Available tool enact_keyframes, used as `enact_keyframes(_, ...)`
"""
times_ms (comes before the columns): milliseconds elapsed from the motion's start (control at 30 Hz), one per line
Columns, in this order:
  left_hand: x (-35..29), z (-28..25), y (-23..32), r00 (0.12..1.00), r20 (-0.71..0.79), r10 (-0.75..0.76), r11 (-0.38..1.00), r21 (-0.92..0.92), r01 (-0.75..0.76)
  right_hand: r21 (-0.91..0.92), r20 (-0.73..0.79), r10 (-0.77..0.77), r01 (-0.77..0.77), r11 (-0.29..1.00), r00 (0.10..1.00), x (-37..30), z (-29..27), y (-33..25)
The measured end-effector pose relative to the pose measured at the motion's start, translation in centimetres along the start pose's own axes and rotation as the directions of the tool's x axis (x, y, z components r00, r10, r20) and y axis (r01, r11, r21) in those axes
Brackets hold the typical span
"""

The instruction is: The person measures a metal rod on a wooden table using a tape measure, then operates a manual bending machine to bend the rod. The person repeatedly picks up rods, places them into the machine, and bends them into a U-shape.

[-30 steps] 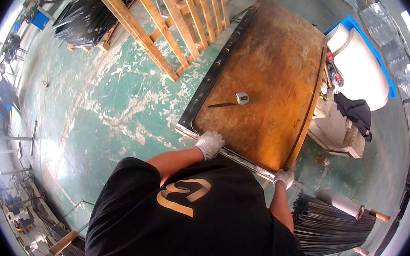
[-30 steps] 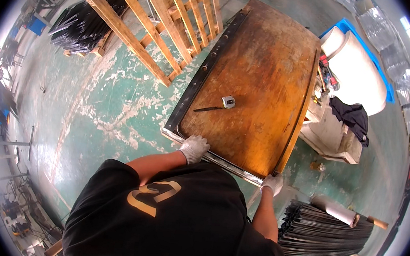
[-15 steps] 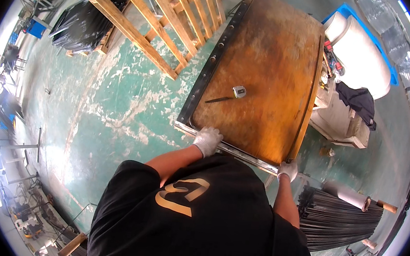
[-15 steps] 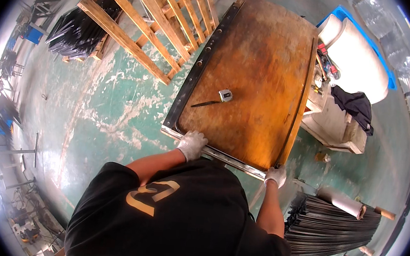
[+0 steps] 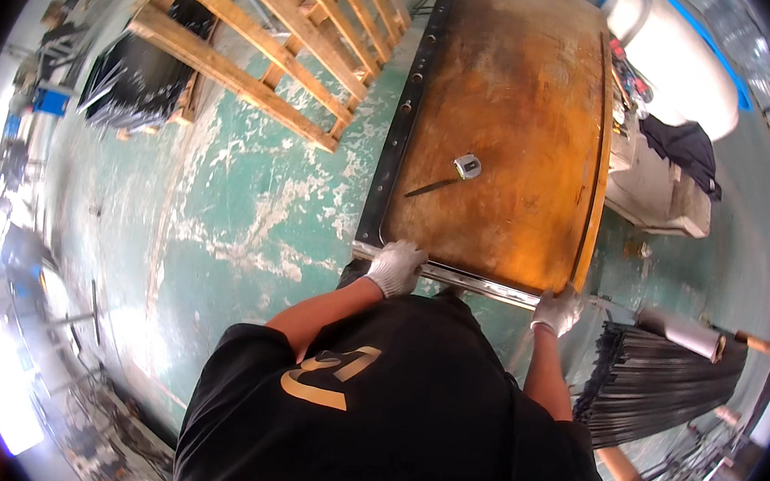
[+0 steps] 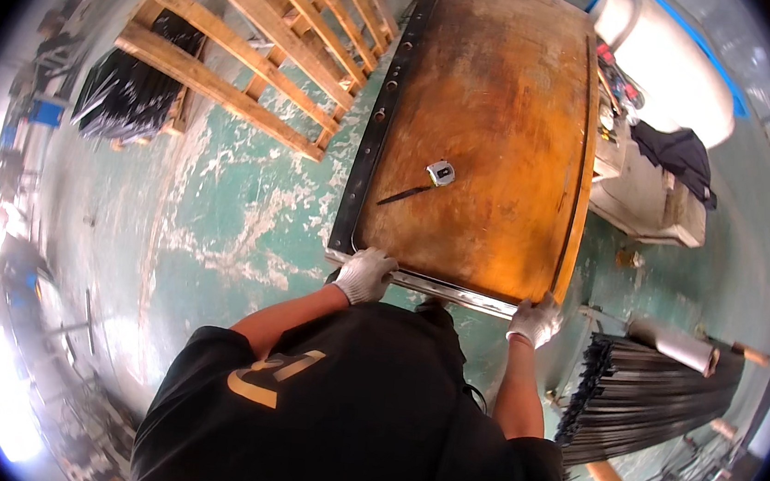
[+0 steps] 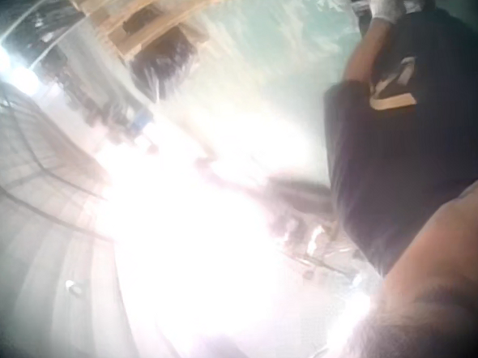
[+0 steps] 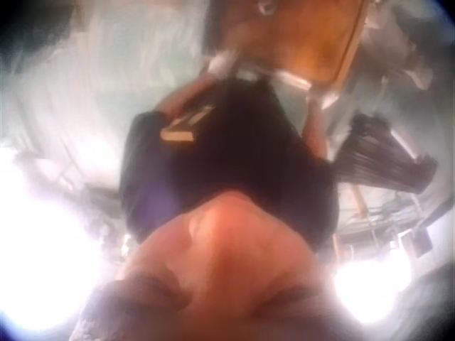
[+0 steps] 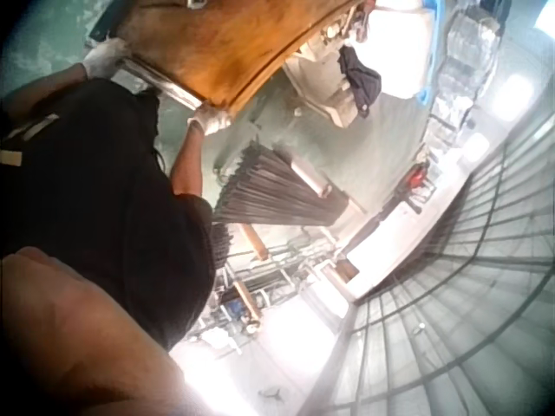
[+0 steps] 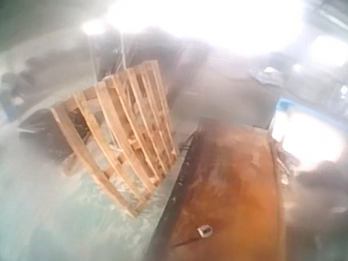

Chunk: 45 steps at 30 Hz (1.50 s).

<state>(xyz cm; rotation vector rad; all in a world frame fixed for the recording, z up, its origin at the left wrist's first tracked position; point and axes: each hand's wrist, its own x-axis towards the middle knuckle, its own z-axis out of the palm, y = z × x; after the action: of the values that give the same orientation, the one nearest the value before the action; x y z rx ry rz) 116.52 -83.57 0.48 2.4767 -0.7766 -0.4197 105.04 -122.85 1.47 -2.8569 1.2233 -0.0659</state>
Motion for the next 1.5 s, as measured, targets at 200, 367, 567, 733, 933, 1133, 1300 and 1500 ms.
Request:
enact_keyframes(200,-2.9,-7.6,-6.6,0.998,0.057,0.011,0.980,-0.198,0.001,0.369,0.092,-0.086,0.046,0.928,0.992,-5.1,1.5,-11.5)
enact_keyframes(367,-2.8,-13.9,-11.8,0.963,0.136,-0.234,0.914,-0.308,0.266,0.507,0.044,-0.296,0.234,0.830,0.954,-3.9,-1.6,-24.9)
enact_keyframes(567,0.3,-17.6,-14.8,0.923,0.167,-0.348,0.621,-0.696,0.360,0.359,-0.036,-0.449,0.431,0.828,0.893,2.2,0.8,-34.3)
enact_keyframes(733,4.0,-23.2,-18.8,0.923,0.262,-0.281,0.448,-0.815,0.367,0.416,0.241,-0.266,0.149,0.897,0.933,5.0,2.2,-35.5)
enact_keyframes(933,10.8,-28.3,-24.3,0.954,0.297,-0.039,0.642,-0.724,0.252,0.877,0.480,-0.245,-0.458,0.142,0.843,-1.2,0.6,-42.7)
enact_keyframes(1133,15.9,-32.4,-25.9,0.852,0.483,0.203,0.318,-0.855,0.409,0.853,0.428,-0.443,-0.514,-0.090,0.788,-7.9,-10.4,-54.8)
enact_keyframes(1300,17.4,-34.1,-27.8,0.714,0.508,0.482,-0.105,-0.775,0.623,0.910,0.109,-0.459,0.097,0.403,0.882,-7.9,-13.7,-59.0)
enact_keyframes(1500,18.8,-38.0,-28.5,0.622,0.464,0.630,-0.053,-0.774,0.631,0.826,-0.160,-0.529,0.407,0.391,0.833,-5.6,-15.6,-62.2)
